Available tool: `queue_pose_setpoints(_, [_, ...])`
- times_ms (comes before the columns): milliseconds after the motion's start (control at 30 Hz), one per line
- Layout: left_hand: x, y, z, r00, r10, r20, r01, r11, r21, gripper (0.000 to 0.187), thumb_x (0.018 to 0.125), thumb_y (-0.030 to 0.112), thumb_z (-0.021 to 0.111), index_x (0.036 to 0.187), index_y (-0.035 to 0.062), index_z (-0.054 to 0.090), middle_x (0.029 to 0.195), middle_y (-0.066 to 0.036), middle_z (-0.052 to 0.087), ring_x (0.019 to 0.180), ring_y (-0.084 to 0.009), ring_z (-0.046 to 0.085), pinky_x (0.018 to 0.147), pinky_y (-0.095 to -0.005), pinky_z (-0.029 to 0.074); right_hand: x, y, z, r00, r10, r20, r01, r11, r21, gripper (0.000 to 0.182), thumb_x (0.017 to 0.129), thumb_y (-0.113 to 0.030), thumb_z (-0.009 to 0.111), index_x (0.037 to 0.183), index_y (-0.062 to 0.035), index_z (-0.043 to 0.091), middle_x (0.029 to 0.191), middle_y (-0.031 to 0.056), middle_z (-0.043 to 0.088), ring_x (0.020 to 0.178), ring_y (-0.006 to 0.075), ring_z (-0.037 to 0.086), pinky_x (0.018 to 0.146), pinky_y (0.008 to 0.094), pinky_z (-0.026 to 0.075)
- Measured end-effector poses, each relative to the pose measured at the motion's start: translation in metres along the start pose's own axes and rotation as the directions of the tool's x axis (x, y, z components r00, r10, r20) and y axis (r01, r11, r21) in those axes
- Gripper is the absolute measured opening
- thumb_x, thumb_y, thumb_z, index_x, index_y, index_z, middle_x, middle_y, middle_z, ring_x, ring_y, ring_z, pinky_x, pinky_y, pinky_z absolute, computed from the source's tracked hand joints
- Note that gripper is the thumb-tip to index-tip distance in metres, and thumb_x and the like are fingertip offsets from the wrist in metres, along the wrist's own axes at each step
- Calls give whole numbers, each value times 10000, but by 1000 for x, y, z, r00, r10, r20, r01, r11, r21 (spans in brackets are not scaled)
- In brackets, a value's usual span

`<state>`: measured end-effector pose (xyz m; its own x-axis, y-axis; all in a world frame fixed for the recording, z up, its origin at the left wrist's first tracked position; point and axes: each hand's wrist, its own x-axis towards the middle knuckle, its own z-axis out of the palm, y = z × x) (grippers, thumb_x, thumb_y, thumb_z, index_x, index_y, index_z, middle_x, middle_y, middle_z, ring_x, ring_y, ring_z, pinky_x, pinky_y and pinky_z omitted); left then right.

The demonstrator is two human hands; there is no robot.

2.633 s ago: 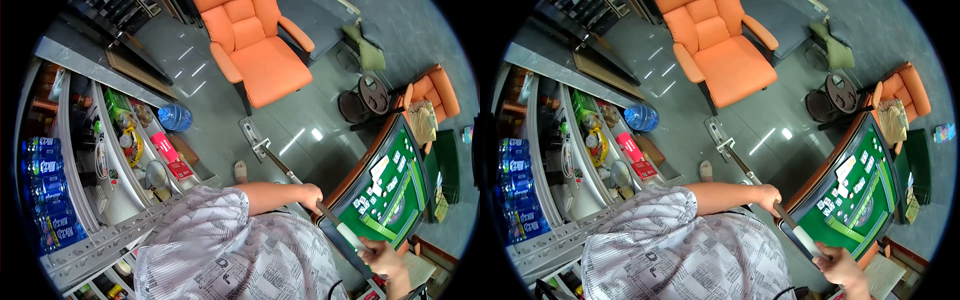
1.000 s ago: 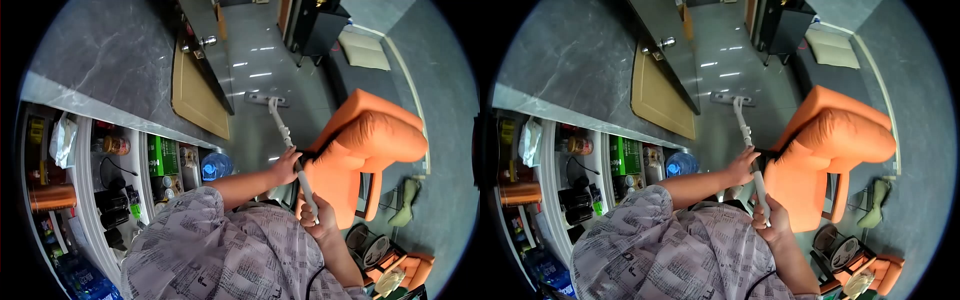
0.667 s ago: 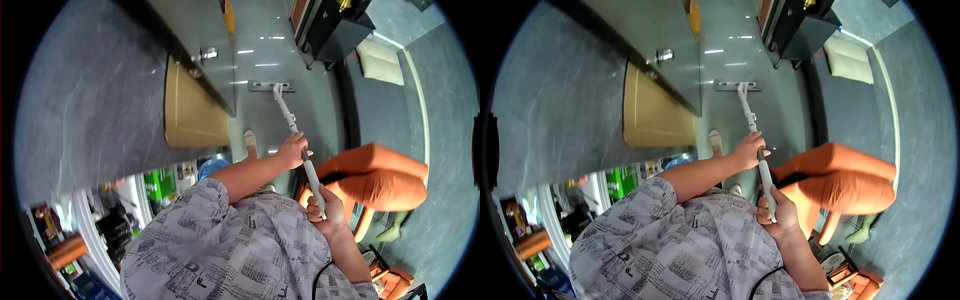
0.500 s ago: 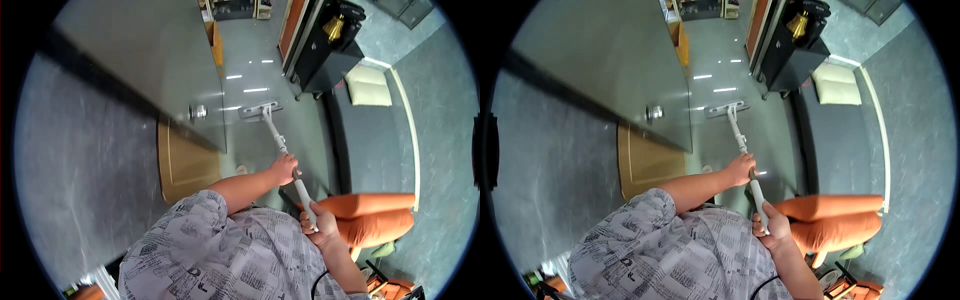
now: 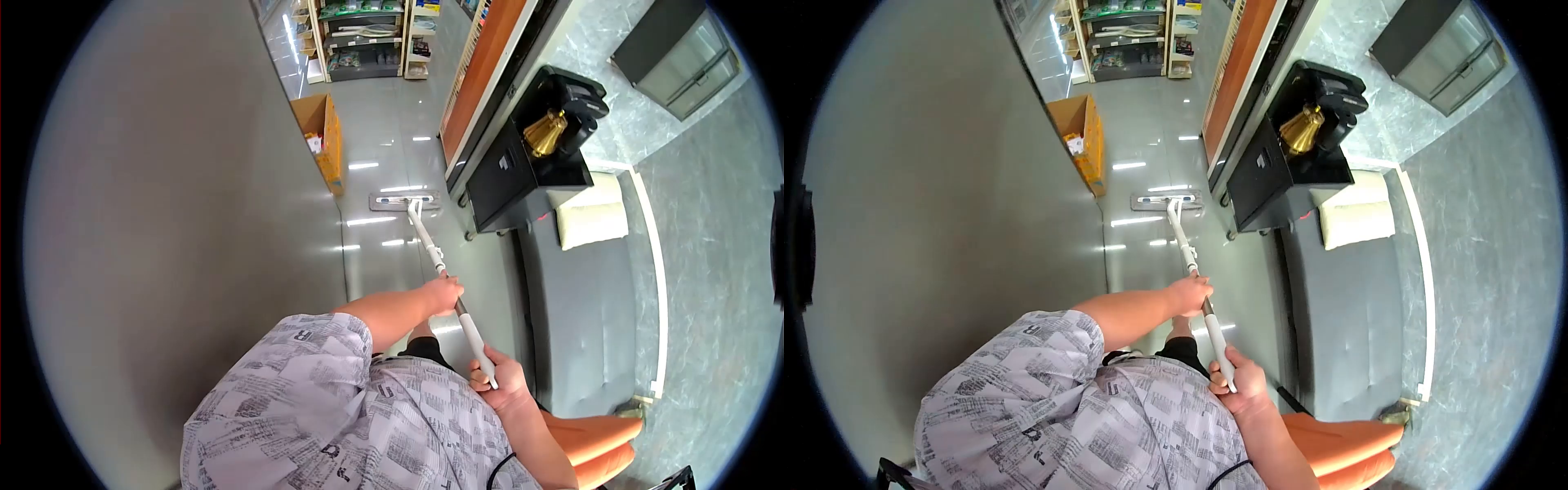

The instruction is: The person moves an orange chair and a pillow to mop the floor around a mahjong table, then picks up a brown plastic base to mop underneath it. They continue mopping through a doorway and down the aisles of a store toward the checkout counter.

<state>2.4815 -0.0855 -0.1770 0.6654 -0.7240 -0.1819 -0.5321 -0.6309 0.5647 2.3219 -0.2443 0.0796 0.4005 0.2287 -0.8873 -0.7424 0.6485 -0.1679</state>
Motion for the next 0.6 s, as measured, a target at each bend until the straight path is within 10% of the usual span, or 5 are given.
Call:
queue_pose_setpoints(267, [153, -144, -106, 987, -55, -153, 41, 995, -89, 269, 724, 120, 818, 914, 94, 630, 1111, -155, 637, 1104, -412, 656, 1165, -543, 442, 82, -189, 153, 997, 17, 71, 5, 955, -297, 365, 1144, -243, 392, 1491, -145, 447, 884, 98, 568, 571, 142, 462, 498, 276, 367])
queue_pose_setpoints(600, [276, -301, -266, 995, -20, -99, 6, 990, -138, 259, 732, 114, 786, 903, 82, 595, 1110, -142, 639, 1117, -407, 661, 1232, -583, 342, 190, -341, 331, 999, 40, 27, -32, 969, -246, 350, 1141, -251, 428, 1477, -154, 449, 880, 97, 559, 564, 149, 446, 506, 284, 349])
